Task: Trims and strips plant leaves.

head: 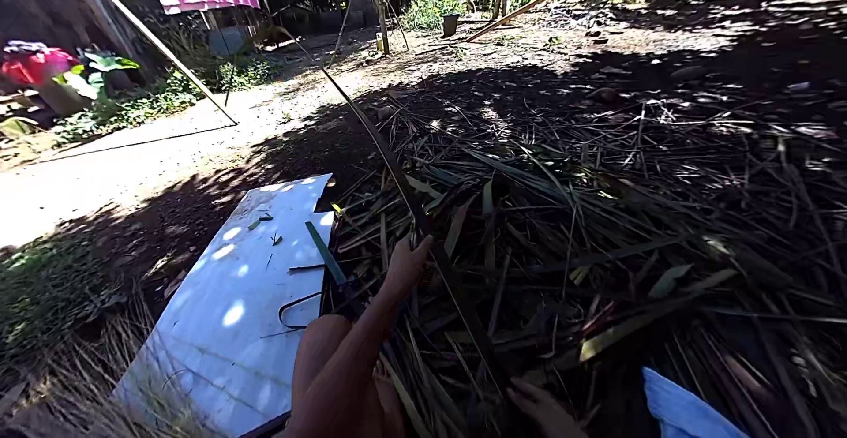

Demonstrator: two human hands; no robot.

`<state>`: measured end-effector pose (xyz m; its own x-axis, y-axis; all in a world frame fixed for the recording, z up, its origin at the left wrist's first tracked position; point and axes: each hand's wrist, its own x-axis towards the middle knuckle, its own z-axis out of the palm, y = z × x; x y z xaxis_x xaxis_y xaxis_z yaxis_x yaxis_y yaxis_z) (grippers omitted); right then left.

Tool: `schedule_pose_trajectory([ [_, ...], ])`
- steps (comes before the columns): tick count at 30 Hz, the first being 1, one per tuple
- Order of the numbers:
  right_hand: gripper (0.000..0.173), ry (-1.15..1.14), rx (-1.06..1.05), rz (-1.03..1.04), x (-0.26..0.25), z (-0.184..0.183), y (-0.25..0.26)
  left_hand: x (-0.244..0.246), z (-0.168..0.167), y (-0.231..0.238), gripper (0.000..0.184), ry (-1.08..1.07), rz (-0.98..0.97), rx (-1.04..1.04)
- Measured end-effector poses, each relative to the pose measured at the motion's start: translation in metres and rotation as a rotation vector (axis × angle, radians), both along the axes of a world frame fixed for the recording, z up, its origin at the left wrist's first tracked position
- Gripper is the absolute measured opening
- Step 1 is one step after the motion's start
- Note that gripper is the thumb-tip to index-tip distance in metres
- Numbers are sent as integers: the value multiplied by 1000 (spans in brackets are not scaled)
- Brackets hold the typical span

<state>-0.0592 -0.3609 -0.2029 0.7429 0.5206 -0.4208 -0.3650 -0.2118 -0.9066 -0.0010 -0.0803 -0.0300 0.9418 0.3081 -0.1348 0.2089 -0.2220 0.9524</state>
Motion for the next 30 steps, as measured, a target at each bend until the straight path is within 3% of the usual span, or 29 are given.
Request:
schedule_pose_trajectory([
  [2,31,-58,116,-159,-2,18,12,-7,-28,-45,28,118,-204,-48],
  [5,35,-119,48,-346,-14,69,25,-42,-65,-99,23,258,-392,-172],
  [8,34,15,80,-434,-23,89,21,-56,-69,-119,19,337,-430,-250],
  [10,30,210,190,-431,-32,95,18,-50,-69,-119,16,369,-403,-258],
  [12,27,322,316,-298,-41,91,12,-42,-76,-114,17,367,-374,-234],
  [14,27,325,413,-190,-46,85,8,-34,-82,-109,20,351,-375,-194],
  [17,26,309,494,-230,-45,78,6,-31,-86,-107,30,328,-485,-20],
  [21,20,331,469,-406,-39,85,6,-49,-81,-113,47,193,-632,135],
  [26,26,30,481,-411,-43,105,6,-83,-76,-106,49,-142,-670,117],
  [30,27,31,640,-454,-45,131,12,-102,-73,-102,46,-459,-748,39],
])
